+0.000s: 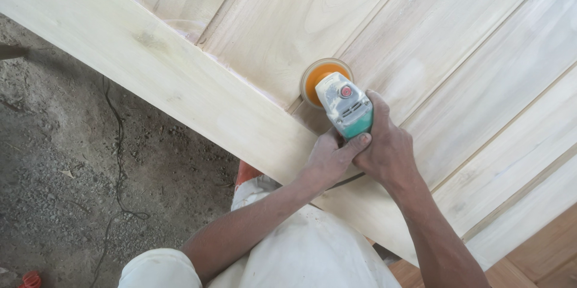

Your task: The person uses an electric orbital sander to smooth the surface of a large, light-colored wooden door. They move the sander systematically across the flat panels and along the raised frame edges of the door.

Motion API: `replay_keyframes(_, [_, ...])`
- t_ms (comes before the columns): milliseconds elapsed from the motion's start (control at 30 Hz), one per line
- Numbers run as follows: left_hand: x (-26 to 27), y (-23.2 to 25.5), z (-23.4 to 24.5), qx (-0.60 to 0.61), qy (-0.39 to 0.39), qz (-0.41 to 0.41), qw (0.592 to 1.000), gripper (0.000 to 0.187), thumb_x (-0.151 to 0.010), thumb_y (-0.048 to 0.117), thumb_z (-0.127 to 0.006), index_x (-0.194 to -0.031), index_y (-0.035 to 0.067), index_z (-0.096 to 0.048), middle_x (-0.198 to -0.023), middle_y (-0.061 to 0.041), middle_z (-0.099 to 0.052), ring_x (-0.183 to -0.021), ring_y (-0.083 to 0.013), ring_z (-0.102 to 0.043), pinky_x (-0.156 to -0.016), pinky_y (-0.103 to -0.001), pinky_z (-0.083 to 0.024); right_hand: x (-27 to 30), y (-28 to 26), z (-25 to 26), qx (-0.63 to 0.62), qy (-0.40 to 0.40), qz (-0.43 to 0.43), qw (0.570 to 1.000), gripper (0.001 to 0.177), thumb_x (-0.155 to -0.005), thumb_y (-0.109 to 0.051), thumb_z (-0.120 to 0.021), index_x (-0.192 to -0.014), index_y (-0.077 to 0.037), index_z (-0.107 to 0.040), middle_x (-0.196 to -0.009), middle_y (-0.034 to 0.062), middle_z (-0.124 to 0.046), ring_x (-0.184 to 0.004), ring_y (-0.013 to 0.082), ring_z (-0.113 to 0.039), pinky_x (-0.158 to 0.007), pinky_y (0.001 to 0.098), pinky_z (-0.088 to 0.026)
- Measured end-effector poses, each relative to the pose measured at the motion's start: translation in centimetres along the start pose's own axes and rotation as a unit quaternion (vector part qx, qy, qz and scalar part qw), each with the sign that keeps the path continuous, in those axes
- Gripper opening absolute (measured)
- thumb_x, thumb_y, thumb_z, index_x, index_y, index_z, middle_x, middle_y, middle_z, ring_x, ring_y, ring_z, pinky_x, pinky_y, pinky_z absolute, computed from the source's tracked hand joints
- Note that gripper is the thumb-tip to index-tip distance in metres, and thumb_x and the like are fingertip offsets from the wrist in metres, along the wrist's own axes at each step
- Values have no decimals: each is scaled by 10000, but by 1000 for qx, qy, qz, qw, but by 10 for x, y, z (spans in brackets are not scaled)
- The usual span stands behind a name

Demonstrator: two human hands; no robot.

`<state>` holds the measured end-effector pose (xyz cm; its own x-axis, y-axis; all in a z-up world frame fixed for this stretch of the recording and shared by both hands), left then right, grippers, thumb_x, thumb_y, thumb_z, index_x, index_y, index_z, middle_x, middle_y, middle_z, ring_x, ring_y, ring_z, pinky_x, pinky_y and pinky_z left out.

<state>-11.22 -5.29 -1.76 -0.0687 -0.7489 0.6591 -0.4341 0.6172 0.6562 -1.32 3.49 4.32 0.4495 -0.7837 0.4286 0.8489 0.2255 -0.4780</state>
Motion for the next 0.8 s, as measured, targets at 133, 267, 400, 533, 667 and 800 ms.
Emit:
replay_keyframes(133, [6, 1, 5, 21, -2, 2, 1000, 866, -882, 543, -700, -1437, -76, -459, -1325, -180, -643, -1264, -230, -607, -1051, -344, -480, -1, -4, -5, -4, -17, -10, 1000, 917, -742, -194, -786, -1496, -64, -282, -947, 249, -732, -788, 442, -730, -653, 504, -583])
replay_keyframes(267, [19, -3, 8, 53, 9, 12, 998, 795, -899, 481, -708, -1410, -87, -489, -1304, -173, -662, -1228, -219, -619, -1030, -347, -492, 10, -9, -11, -1, -26, -6, 1000, 916, -727, -164, -787, -1493, -61, -296, -997, 257, -726, -834, 452, -724, -681, 519, -578])
replay_keyframes(400, [27, -3, 14, 53, 15, 21, 998, 696, -929, 424, -692, -1375, -91, -549, -1270, -163, -684, -1172, -199, -632, -989, -340, -509, 11, -17, -13, -19, -4, 35, 999, 882, -700, -124, -780, -1461, -31, -345, -1199, 280, -686, -931, 459, -711, -712, 512, -582])
replay_keyframes(533, [32, -5, 17, 41, 29, 36, 998, 620, -950, 382, -689, -1343, -89, -596, -1220, -164, -694, -1111, -183, -627, -939, -336, -519, 12, -19, -15, -20, -8, 37, 999, 877, -694, -112, -772, -1462, -16, -360, -1261, 279, -652, -979, 446, -709, -732, 504, -585])
replay_keyframes(667, [35, -6, 15, 71, 14, 26, 997, 613, -959, 352, -683, -1374, -78, -547, -1255, -137, -667, -1155, -173, -612, -964, -328, -511, 16, -19, -16, -30, -20, 22, 999, 910, -680, -116, -794, -1474, -23, -360, -1264, 269, -653, -965, 435, -713, -749, 491, -595])
replay_keyframes(800, [36, -11, 6, 81, -2, 49, 996, 621, -945, 337, -680, -1383, -75, -525, -1257, -144, -664, -1150, -193, -622, -946, -346, -526, 26, -11, -15, -32, -18, 12, 999, 951, -648, -140, -836, -1467, -37, -364, -1270, 265, -657, -972, 440, -711, -761, 494, -592])
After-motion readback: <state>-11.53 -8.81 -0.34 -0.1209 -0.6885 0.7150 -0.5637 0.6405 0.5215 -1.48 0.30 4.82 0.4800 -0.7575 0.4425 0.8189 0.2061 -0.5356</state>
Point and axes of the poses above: each hand's wrist, its own x-axis away from the middle knuckle, its own z-axis out of the back of the hand, y = z × x, the point moved 1 cm from there along -x, towards the middle knuckle
